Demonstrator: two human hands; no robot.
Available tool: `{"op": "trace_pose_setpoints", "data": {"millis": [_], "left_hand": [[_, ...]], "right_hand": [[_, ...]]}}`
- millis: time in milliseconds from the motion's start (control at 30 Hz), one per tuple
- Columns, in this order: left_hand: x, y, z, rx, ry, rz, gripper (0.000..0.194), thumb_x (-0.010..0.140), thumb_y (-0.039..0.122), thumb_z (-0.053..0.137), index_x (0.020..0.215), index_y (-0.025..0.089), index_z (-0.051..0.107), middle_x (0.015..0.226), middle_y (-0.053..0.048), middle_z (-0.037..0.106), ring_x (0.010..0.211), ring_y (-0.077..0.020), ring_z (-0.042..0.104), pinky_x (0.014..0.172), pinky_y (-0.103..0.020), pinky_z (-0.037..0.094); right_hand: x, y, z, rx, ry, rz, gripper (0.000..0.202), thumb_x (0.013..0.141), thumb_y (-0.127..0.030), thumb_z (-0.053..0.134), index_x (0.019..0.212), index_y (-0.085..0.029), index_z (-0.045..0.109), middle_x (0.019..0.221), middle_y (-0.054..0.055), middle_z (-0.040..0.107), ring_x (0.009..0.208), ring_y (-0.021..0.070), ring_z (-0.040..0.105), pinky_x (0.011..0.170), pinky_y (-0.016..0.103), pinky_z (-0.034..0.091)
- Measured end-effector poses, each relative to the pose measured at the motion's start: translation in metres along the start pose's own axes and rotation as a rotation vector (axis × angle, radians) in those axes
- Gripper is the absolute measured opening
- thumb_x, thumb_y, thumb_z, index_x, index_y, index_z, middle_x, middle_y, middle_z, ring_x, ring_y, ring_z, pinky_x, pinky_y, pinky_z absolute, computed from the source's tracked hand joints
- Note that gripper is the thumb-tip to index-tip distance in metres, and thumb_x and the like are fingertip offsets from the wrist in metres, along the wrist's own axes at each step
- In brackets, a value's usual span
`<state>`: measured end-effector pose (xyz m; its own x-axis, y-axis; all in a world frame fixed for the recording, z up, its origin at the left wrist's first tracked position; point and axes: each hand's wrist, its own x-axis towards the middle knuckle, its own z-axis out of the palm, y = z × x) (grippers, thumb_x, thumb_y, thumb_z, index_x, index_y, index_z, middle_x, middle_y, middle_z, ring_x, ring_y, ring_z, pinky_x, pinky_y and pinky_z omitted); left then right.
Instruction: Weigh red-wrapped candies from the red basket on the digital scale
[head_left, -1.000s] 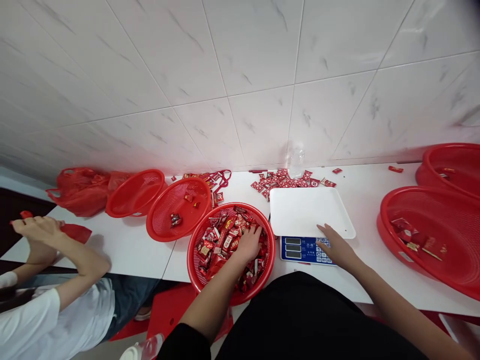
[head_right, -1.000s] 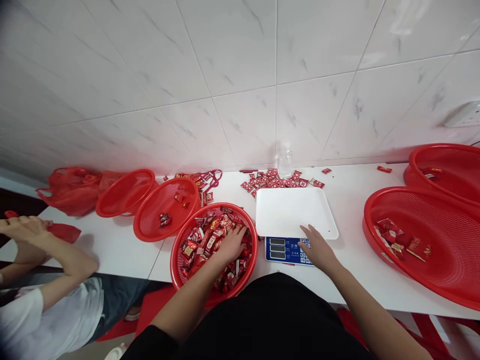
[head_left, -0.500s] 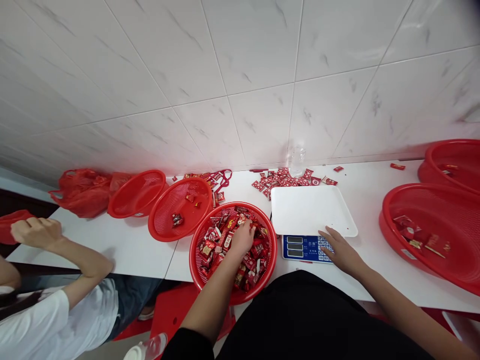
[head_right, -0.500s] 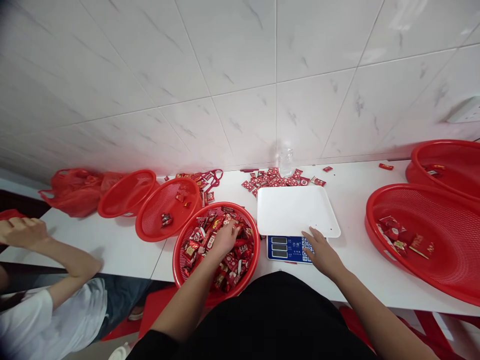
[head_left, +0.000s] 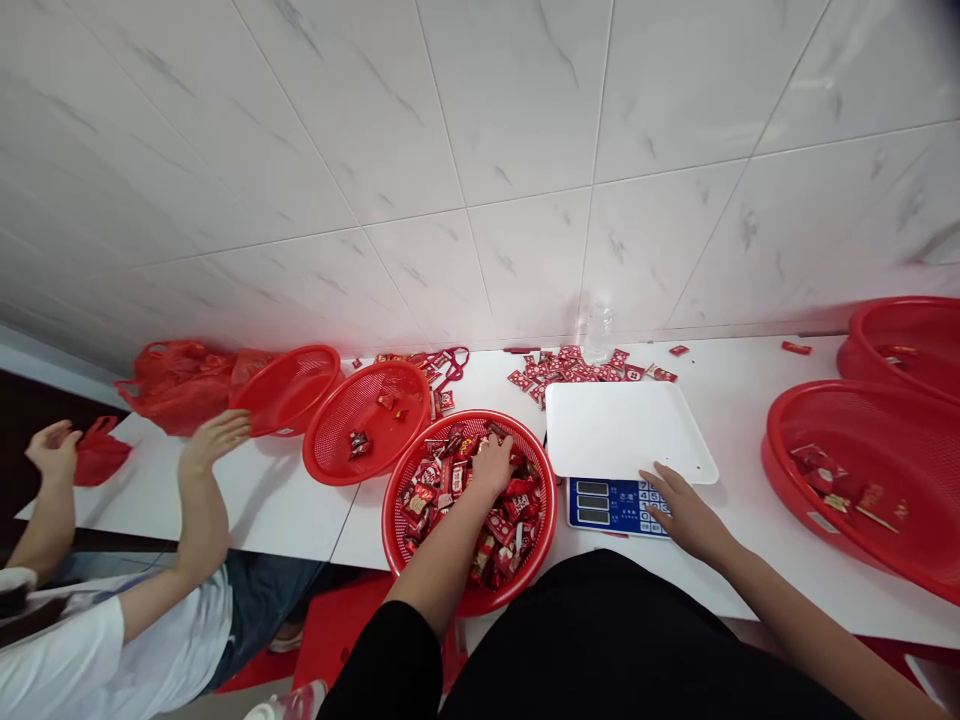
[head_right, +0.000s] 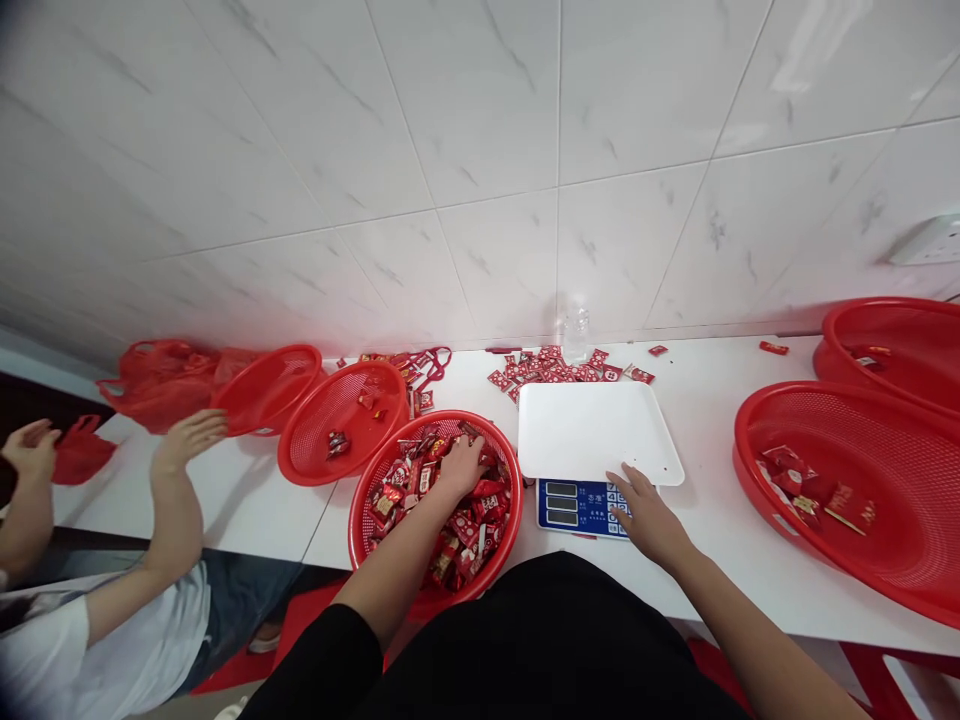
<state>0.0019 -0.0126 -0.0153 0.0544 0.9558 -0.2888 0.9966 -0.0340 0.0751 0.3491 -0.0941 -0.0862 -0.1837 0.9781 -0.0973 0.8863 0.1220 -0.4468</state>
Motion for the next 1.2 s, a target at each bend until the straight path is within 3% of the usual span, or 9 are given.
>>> {"op": "trace_pose_setpoints", "data": {"millis": [267,400,533,700,833,933,1033,1100,1200], "left_hand": [[-0.003,-0.016,-0.01,-0.285,0.036,-0.023,0.02,0.085,0.036,0.047,0.093,0.022,0.058,0.094,-0.004,0.051,0.078,-0.0153,0.056,0.076,-0.028,0.043],[-0.002,-0.019,-0.027,-0.446,0.106,0.025,0.016,0.082,0.03,0.049,0.076,0.019,0.058,0.08,-0.002,0.055,0.081,-0.0157,0.053,0.078,-0.026,0.041],[-0.004,-0.011,-0.048,-0.699,0.126,0.108,0.018,0.08,0.029,0.05,0.067,0.017,0.054,0.067,0.002,0.054,0.069,-0.0131,0.051,0.071,-0.025,0.041],[-0.009,0.025,-0.06,-1.225,-0.042,0.103,0.027,0.079,0.043,0.055,0.088,0.018,0.057,0.066,0.003,0.053,0.057,-0.0094,0.05,0.059,-0.023,0.042],[-0.005,0.048,-0.056,-1.495,-0.228,0.16,0.05,0.078,0.043,0.061,0.122,0.027,0.045,0.108,-0.005,0.056,0.086,-0.0129,0.059,0.077,-0.028,0.048],[0.005,0.042,-0.043,-1.409,-0.094,0.041,0.044,0.083,0.037,0.055,0.124,0.025,0.043,0.127,-0.01,0.047,0.1,-0.0162,0.056,0.085,-0.032,0.046],[0.015,0.017,-0.022,-1.008,0.146,-0.066,0.033,0.083,0.027,0.051,0.115,0.019,0.05,0.122,-0.011,0.052,0.107,-0.0189,0.053,0.094,-0.034,0.04],[0.016,0.001,-0.008,-0.674,0.15,-0.049,0.04,0.077,0.025,0.057,0.115,0.017,0.051,0.122,-0.012,0.053,0.114,-0.0226,0.048,0.099,-0.036,0.035],[0.011,-0.01,0.006,-0.302,0.043,0.016,0.06,0.067,0.027,0.067,0.123,0.017,0.049,0.129,-0.014,0.049,0.123,-0.0293,0.039,0.101,-0.039,0.032]], "right_hand": [[0.001,0.0,0.0,-0.024,-0.024,-0.011,0.052,0.086,-0.038,0.039,0.136,-0.025,0.036,0.148,0.007,0.026,0.135,0.0279,0.026,0.099,0.046,0.041],[0.001,0.0,-0.001,-0.007,-0.032,-0.011,0.052,0.086,-0.038,0.039,0.137,-0.028,0.034,0.149,0.006,0.025,0.135,0.0272,0.026,0.098,0.046,0.041],[0.001,-0.001,-0.002,0.001,-0.031,-0.013,0.052,0.087,-0.038,0.038,0.137,-0.027,0.035,0.149,0.006,0.025,0.135,0.0266,0.026,0.098,0.045,0.042],[0.0,-0.003,-0.003,0.001,-0.029,-0.008,0.052,0.086,-0.037,0.039,0.137,-0.027,0.034,0.149,0.006,0.025,0.134,0.0266,0.027,0.098,0.045,0.043],[0.0,-0.004,-0.005,-0.017,-0.021,-0.008,0.051,0.087,-0.037,0.039,0.137,-0.028,0.034,0.149,0.004,0.025,0.135,0.0257,0.027,0.098,0.043,0.043],[0.0,-0.005,-0.006,-0.03,-0.019,-0.024,0.051,0.087,-0.036,0.039,0.137,-0.027,0.035,0.149,0.005,0.025,0.135,0.0249,0.026,0.099,0.042,0.042],[0.0,-0.006,-0.006,-0.034,-0.006,-0.032,0.051,0.087,-0.035,0.039,0.137,-0.026,0.035,0.149,0.005,0.026,0.135,0.0243,0.026,0.1,0.041,0.041],[0.0,-0.006,-0.005,-0.037,0.003,-0.029,0.05,0.087,-0.034,0.039,0.137,-0.026,0.035,0.149,0.006,0.026,0.135,0.0244,0.025,0.101,0.041,0.041],[-0.001,-0.006,-0.004,-0.048,0.004,-0.026,0.051,0.087,-0.034,0.039,0.137,-0.025,0.036,0.148,0.007,0.026,0.136,0.0247,0.025,0.102,0.041,0.04]]}}
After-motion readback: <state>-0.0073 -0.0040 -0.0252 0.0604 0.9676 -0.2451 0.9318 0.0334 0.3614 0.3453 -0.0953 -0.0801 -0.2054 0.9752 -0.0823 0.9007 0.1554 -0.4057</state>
